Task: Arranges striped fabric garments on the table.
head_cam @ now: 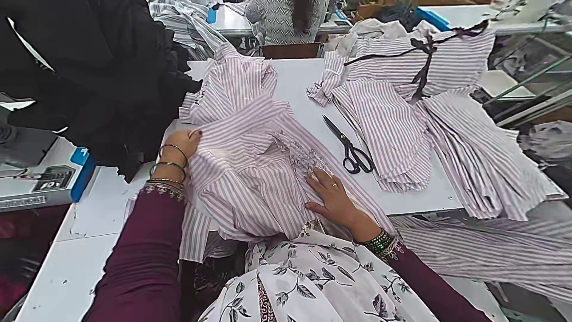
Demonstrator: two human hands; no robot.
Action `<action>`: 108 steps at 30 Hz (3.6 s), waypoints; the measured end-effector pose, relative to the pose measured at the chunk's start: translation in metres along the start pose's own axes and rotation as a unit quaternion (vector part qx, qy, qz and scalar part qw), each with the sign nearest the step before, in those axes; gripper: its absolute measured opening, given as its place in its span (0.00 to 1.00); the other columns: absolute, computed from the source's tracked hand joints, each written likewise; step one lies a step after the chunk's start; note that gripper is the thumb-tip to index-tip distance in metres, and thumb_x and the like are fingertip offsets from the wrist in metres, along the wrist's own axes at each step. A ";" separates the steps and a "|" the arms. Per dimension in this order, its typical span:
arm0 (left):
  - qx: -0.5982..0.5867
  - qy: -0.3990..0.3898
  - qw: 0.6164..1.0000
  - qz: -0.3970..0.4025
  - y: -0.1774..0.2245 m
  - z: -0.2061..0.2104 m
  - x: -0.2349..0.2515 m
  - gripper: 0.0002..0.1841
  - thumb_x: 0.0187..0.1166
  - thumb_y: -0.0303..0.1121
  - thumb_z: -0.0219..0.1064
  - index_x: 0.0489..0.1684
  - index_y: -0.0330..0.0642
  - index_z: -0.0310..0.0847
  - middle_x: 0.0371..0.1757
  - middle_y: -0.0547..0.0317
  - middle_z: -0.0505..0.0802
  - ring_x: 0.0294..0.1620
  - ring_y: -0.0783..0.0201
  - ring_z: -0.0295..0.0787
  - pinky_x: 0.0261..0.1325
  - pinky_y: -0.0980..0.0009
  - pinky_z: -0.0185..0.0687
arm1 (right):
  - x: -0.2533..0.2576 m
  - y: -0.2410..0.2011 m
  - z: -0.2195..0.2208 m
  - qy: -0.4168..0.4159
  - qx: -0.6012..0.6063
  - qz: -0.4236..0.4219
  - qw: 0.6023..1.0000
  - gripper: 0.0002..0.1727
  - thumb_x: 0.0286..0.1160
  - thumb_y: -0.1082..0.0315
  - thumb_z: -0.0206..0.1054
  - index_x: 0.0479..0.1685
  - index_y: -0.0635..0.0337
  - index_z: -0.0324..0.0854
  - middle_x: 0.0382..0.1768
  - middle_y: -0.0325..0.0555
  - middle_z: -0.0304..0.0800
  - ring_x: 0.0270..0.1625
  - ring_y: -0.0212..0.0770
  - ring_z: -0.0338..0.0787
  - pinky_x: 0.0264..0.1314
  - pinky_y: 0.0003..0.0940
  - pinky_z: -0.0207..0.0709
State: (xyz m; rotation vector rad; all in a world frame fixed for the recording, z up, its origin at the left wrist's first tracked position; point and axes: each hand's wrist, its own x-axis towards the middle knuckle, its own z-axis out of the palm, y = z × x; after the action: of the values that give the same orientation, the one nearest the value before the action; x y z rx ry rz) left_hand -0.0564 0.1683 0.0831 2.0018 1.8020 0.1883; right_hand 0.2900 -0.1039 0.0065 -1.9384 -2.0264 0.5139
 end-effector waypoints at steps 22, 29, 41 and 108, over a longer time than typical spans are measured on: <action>-0.001 0.073 0.997 -0.001 0.007 0.066 -0.019 0.27 0.94 0.46 0.50 0.56 0.25 0.81 0.52 0.16 0.88 0.61 0.18 0.84 0.60 0.21 0.68 | 0.009 0.084 -0.082 0.277 0.030 0.076 0.957 0.19 0.84 0.68 0.55 0.52 0.72 0.90 0.52 0.62 0.94 0.57 0.55 0.94 0.65 0.49 0.83; 0.027 0.022 0.999 0.011 0.056 0.081 -0.019 0.26 0.94 0.46 0.50 0.57 0.27 0.83 0.53 0.20 0.89 0.62 0.22 0.85 0.62 0.25 0.71 | 0.093 0.120 -0.131 0.118 -0.108 0.336 0.928 0.18 0.83 0.62 0.63 0.52 0.71 0.86 0.54 0.71 0.88 0.60 0.70 0.88 0.56 0.70 0.77; 0.007 0.054 0.998 -0.042 0.061 0.087 -0.009 0.25 0.93 0.48 0.52 0.47 0.30 0.83 0.43 0.27 0.91 0.53 0.26 0.89 0.52 0.27 0.75 | 0.109 0.163 -0.155 0.084 -0.040 0.247 0.964 0.16 0.82 0.65 0.65 0.41 0.77 0.83 0.51 0.72 0.82 0.56 0.67 0.85 0.59 0.66 0.73; -0.056 0.128 0.990 -0.031 0.062 0.092 -0.023 0.21 0.90 0.45 0.60 0.38 0.33 0.85 0.31 0.35 0.89 0.40 0.33 0.88 0.42 0.33 0.75 | 0.065 0.025 -0.007 -0.141 0.048 -0.475 0.867 0.24 0.86 0.59 0.55 0.73 0.57 0.83 0.80 0.46 0.80 0.85 0.56 0.75 0.83 0.64 0.63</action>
State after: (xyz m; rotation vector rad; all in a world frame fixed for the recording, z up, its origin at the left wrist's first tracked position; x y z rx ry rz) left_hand 0.0322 0.1213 0.0307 1.9110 1.9575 0.5375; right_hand 0.3125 -0.0383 -0.0009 -0.6256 -2.7143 0.6185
